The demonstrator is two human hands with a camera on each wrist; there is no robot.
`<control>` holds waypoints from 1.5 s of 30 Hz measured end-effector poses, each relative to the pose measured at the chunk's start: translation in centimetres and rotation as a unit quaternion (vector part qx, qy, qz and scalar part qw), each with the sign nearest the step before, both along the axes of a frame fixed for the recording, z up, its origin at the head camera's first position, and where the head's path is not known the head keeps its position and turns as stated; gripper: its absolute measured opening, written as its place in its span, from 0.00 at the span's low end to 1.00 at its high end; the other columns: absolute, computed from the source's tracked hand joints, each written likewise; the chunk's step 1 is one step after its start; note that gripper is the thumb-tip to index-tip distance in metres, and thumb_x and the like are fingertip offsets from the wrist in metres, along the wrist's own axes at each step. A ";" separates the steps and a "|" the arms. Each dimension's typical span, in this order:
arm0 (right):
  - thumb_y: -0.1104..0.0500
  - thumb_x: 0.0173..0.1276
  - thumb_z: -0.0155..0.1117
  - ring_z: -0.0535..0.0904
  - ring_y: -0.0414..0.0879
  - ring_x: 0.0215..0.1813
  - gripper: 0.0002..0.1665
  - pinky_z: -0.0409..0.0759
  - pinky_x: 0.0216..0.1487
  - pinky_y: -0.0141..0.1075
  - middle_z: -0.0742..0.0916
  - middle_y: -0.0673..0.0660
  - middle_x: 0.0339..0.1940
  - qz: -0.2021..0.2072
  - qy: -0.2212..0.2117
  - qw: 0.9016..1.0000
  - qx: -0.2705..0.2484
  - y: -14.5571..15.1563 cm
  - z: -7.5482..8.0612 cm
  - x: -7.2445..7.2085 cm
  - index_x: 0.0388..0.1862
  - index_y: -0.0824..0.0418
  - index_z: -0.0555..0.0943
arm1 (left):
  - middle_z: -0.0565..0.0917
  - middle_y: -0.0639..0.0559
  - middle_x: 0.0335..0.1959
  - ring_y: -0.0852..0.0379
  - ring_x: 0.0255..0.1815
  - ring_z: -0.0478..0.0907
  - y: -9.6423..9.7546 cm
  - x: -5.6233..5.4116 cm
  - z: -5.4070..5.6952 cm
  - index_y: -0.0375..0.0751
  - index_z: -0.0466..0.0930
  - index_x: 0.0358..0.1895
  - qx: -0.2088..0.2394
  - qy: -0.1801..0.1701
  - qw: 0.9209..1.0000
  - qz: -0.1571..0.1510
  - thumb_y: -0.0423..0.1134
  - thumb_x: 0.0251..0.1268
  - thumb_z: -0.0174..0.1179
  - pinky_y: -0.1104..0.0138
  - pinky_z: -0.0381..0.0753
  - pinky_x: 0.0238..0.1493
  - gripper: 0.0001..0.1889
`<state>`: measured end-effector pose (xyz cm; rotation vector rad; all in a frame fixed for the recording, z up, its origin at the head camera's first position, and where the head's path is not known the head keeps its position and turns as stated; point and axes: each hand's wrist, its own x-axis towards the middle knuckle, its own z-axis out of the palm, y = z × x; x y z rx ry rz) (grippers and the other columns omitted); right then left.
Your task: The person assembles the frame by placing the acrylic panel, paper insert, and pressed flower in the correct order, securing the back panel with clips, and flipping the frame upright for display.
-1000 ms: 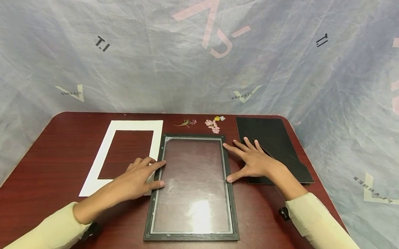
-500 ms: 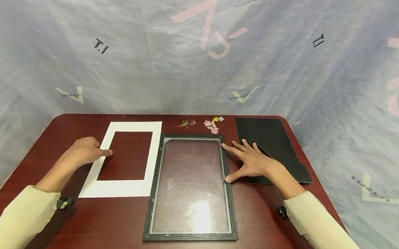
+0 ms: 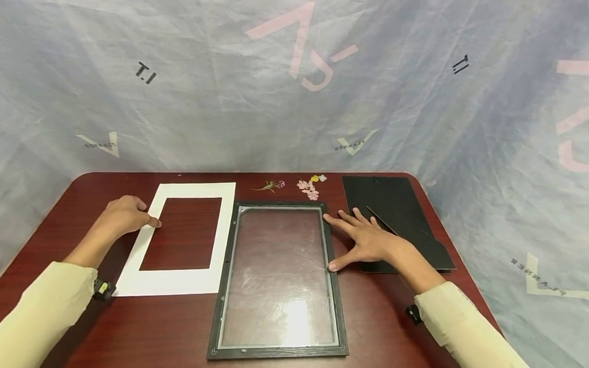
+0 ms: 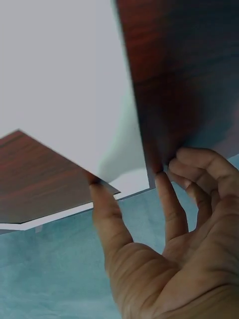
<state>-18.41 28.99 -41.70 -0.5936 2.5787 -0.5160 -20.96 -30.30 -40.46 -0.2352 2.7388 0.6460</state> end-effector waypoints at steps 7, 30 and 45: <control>0.27 0.61 0.85 0.31 0.75 0.96 0.75 0.31 0.84 0.85 0.50 0.65 0.98 -0.002 -0.004 1.000 0.000 0.2 -0.3 0.1 0.97 0.34 0.50 | 0.77 0.20 0.67 0.29 0.55 0.84 1.2 -0.3 0.2 0.22 0.76 0.67 0.025 0.009 0.999 0.036 0.41 0.67 0.75 0.43 0.87 0.52 0.33; 0.26 0.62 0.84 0.31 0.74 0.96 0.75 0.31 0.84 0.85 0.49 0.64 0.99 -0.003 -0.004 1.000 0.002 0.3 -0.1 0.0 0.97 0.34 0.49 | 0.72 0.26 0.70 0.53 0.42 0.78 -1.6 -0.9 0.0 0.22 0.65 0.78 0.153 -0.021 0.987 0.043 0.39 0.73 0.74 0.63 0.87 0.45 0.40; 0.25 0.61 0.84 0.31 0.74 0.96 0.75 0.31 0.85 0.84 0.49 0.64 0.99 -0.001 -0.004 1.000 0.008 0.1 -0.3 -0.3 0.97 0.34 0.49 | 0.81 0.65 0.50 0.64 0.50 0.81 -5.8 0.6 -0.4 0.37 0.57 0.85 0.273 -0.011 0.962 0.013 0.45 0.88 0.62 0.60 0.86 0.48 0.35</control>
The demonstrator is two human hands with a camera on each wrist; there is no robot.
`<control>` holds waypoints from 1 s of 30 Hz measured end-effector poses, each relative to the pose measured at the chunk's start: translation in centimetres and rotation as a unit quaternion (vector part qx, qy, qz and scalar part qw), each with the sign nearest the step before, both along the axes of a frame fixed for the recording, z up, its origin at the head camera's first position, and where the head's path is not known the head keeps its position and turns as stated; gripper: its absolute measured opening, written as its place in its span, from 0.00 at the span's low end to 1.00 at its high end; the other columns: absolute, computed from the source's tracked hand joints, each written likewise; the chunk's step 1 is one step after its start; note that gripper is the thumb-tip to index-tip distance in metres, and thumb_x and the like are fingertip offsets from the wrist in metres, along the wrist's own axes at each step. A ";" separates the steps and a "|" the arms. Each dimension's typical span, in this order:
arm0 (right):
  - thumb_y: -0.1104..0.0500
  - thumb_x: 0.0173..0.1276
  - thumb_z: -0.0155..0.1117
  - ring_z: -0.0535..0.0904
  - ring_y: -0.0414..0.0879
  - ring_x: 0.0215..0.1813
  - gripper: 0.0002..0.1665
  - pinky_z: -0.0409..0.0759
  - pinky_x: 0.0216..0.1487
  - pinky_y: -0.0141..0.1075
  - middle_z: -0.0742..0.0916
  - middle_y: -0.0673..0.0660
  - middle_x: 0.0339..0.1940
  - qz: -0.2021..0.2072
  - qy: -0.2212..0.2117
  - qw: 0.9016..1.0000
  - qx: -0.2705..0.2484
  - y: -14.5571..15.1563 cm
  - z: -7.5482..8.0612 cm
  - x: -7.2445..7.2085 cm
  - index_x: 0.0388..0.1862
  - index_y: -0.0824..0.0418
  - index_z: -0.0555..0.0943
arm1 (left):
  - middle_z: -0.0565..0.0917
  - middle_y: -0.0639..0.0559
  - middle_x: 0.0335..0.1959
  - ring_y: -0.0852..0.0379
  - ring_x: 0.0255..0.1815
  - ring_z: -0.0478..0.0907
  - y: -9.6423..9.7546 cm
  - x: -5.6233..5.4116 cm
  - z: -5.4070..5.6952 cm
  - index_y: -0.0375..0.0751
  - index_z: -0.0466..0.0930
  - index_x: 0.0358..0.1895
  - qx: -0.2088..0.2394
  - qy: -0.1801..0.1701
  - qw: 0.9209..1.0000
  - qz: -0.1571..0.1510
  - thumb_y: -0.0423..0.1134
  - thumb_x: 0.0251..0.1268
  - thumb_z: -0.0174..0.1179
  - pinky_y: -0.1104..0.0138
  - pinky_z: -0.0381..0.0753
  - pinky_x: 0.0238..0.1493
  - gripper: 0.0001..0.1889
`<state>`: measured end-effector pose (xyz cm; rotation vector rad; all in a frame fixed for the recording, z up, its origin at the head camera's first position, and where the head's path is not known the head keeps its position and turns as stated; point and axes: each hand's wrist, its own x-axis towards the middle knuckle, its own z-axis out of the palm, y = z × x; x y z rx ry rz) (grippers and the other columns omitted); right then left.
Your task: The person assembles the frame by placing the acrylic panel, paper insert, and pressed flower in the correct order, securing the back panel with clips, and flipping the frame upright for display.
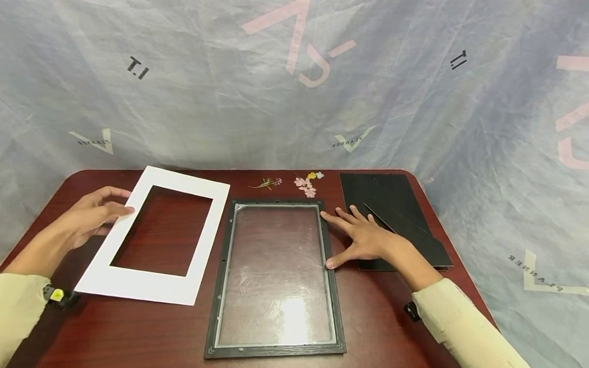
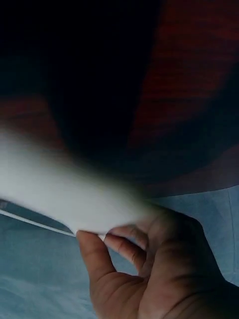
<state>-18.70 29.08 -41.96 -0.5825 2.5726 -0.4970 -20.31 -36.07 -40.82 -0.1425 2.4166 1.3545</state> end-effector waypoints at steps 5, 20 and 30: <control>0.26 0.61 0.85 0.31 0.74 0.96 0.75 0.32 0.85 0.84 0.49 0.64 0.99 -0.002 -0.002 1.000 0.000 -0.1 0.3 0.0 0.97 0.34 0.50 | 0.84 0.72 0.44 0.67 0.42 0.86 -0.3 0.5 -0.3 0.61 0.69 0.71 0.056 0.010 0.998 0.016 0.45 0.85 0.68 0.60 0.88 0.42 0.21; 0.24 0.61 0.84 0.30 0.73 0.97 0.75 0.31 0.86 0.83 0.49 0.63 0.99 0.000 0.002 1.000 0.002 0.0 0.0 -0.2 0.97 0.32 0.49 | 0.91 0.59 0.40 0.62 0.33 0.89 -1.0 2.0 0.1 0.56 0.75 0.64 0.328 0.018 0.942 0.072 0.24 0.85 0.59 0.66 0.87 0.27 0.20; 0.23 0.61 0.83 0.31 0.73 0.97 0.75 0.32 0.86 0.83 0.49 0.63 0.99 0.004 -0.001 1.000 0.006 -0.1 0.1 -0.1 0.97 0.33 0.49 | 0.90 0.58 0.39 0.62 0.33 0.89 1.6 2.9 -0.4 0.53 0.75 0.62 0.346 -0.005 0.936 0.068 0.23 0.84 0.60 0.66 0.90 0.27 0.19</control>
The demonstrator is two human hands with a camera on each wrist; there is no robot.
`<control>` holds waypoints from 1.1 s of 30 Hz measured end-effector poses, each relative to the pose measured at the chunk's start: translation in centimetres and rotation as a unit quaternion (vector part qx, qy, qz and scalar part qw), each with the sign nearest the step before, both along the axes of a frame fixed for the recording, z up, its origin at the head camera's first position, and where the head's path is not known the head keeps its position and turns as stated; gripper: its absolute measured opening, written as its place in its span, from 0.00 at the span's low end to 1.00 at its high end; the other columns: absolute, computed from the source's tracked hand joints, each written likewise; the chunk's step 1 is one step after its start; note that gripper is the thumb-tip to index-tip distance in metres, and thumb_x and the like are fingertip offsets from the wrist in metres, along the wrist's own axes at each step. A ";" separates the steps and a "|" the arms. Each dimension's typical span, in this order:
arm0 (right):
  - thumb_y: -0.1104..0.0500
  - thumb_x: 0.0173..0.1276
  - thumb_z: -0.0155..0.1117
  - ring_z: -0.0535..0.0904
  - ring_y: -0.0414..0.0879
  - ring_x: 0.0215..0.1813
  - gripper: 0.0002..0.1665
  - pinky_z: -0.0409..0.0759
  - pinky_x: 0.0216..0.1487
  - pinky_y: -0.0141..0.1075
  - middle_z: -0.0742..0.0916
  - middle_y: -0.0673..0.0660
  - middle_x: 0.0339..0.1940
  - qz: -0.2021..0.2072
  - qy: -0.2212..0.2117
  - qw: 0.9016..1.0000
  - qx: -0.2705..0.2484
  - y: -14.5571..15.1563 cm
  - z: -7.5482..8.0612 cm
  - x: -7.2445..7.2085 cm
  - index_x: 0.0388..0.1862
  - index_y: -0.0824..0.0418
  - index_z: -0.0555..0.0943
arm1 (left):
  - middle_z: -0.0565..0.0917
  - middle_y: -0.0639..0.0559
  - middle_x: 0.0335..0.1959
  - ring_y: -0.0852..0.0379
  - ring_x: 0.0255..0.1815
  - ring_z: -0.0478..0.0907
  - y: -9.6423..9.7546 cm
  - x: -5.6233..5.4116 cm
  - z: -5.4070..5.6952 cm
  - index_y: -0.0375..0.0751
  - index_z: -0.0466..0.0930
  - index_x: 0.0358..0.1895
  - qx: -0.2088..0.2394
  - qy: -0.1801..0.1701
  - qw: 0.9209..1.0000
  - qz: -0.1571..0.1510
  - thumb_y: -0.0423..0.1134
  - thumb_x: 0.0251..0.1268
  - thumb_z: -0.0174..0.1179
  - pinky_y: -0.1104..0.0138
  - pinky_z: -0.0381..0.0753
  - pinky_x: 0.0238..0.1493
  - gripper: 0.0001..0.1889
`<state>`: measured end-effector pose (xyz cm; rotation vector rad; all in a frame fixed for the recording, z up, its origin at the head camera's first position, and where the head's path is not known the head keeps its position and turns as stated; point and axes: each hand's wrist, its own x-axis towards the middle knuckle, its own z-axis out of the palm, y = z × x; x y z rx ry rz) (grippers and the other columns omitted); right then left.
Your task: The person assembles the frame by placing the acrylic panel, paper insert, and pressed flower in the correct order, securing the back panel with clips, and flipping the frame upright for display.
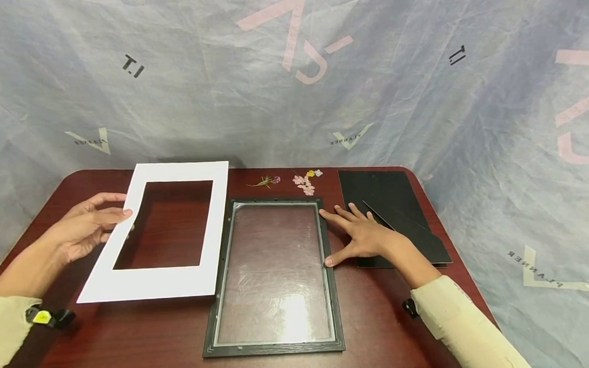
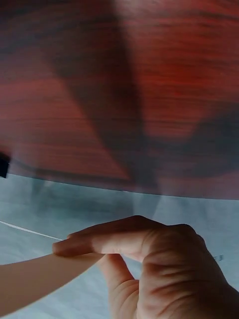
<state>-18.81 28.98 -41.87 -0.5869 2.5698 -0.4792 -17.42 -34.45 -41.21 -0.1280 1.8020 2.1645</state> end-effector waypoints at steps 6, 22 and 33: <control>0.23 0.61 0.83 0.31 0.72 0.97 0.75 0.32 0.86 0.83 0.49 0.62 0.99 0.001 0.000 1.000 0.002 -0.2 0.0 -0.1 0.97 0.32 0.49 | 0.90 0.58 0.38 0.61 0.34 0.90 2.0 0.7 0.5 0.54 0.75 0.62 -0.020 -0.011 1.000 -0.007 0.25 0.83 0.64 0.64 0.91 0.29 0.19; 0.24 0.60 0.84 0.31 0.73 0.97 0.76 0.32 0.86 0.83 0.49 0.63 0.99 -0.004 0.002 1.000 0.003 -0.2 -0.2 -0.1 0.97 0.32 0.49 | 0.85 0.60 0.42 0.62 0.34 0.88 7.5 2.6 0.5 0.53 0.71 0.64 -0.082 -0.030 0.995 -0.041 0.30 0.82 0.67 0.65 0.91 0.33 0.20; 0.24 0.60 0.85 0.31 0.73 0.97 0.76 0.31 0.86 0.83 0.50 0.63 0.99 -0.007 0.001 1.000 -0.004 0.0 -0.4 0.0 0.97 0.32 0.50 | 0.84 0.58 0.47 0.61 0.39 0.87 9.6 3.8 -0.6 0.44 0.67 0.73 -0.104 -0.037 0.992 -0.066 0.33 0.82 0.67 0.63 0.91 0.37 0.25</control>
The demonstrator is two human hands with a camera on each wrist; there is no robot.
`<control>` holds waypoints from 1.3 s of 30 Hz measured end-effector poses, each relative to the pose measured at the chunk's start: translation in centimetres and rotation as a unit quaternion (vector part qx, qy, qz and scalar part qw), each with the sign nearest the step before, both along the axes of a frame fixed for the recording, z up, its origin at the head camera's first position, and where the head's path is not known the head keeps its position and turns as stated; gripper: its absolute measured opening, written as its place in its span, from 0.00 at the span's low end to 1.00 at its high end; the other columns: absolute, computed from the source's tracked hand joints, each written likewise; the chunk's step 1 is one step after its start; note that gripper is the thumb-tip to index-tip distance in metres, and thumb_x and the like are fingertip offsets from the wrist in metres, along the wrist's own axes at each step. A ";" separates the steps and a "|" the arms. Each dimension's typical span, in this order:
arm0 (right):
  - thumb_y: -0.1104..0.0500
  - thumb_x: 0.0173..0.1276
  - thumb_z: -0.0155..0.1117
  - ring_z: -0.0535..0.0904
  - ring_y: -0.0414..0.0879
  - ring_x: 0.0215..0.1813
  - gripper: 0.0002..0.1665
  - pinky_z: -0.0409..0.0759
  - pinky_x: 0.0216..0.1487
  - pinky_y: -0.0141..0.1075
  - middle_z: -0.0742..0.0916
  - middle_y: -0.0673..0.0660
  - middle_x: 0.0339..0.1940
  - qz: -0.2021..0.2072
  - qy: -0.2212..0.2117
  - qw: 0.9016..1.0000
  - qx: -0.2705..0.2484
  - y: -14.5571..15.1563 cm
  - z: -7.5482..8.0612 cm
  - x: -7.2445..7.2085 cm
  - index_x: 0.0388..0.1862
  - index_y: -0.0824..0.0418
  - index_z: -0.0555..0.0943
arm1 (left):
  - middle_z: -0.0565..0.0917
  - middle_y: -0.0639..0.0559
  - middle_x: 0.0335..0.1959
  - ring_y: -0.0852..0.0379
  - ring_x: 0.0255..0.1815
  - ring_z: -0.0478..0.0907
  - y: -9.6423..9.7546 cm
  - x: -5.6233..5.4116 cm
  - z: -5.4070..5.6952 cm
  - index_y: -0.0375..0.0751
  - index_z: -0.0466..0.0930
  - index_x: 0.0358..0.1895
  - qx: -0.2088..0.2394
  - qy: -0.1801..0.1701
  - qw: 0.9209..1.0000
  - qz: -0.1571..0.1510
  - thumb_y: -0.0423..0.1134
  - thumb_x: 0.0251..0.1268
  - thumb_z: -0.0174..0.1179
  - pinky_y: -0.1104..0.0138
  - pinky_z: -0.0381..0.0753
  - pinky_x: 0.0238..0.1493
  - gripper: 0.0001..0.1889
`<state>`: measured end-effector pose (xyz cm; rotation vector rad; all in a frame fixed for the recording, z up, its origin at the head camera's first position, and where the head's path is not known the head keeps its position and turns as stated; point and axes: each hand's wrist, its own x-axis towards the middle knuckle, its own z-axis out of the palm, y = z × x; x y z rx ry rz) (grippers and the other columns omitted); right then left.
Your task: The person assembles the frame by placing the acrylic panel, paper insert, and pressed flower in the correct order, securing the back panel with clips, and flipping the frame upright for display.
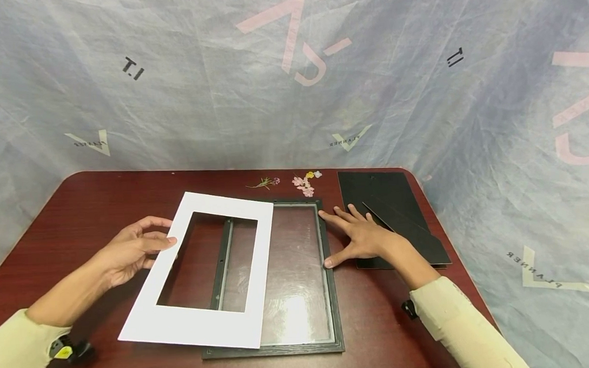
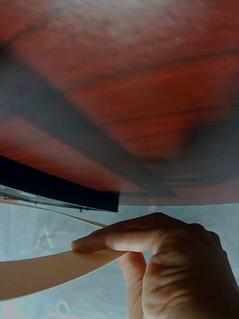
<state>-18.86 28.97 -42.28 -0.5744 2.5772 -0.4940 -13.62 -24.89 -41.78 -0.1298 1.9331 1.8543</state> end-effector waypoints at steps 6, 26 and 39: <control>0.25 0.60 0.85 0.31 0.73 0.97 0.76 0.32 0.86 0.84 0.50 0.64 0.99 0.000 0.000 1.000 0.000 0.0 0.0 0.0 0.97 0.33 0.50 | 0.81 0.52 0.53 0.60 0.40 0.88 1.5 0.9 -0.1 0.39 0.63 0.77 -0.009 -0.002 1.000 -0.008 0.34 0.82 0.67 0.61 0.93 0.39 0.29; 0.25 0.60 0.84 0.31 0.72 0.97 0.76 0.30 0.86 0.83 0.49 0.64 0.99 0.004 -0.004 1.000 -0.004 0.0 0.0 0.0 0.97 0.34 0.50 | 0.82 0.52 0.50 0.60 0.42 0.89 3.2 0.9 0.2 0.34 0.62 0.74 0.027 -0.007 1.000 0.002 0.30 0.82 0.65 0.62 0.95 0.38 0.27; 0.25 0.60 0.85 0.31 0.72 0.97 0.76 0.30 0.86 0.83 0.49 0.63 0.99 0.002 -0.002 1.000 -0.005 0.0 -0.1 -0.1 0.97 0.33 0.50 | 0.79 0.47 0.52 0.59 0.45 0.86 5.4 1.2 0.1 0.35 0.59 0.74 0.014 -0.012 1.000 0.002 0.31 0.81 0.65 0.63 0.93 0.37 0.29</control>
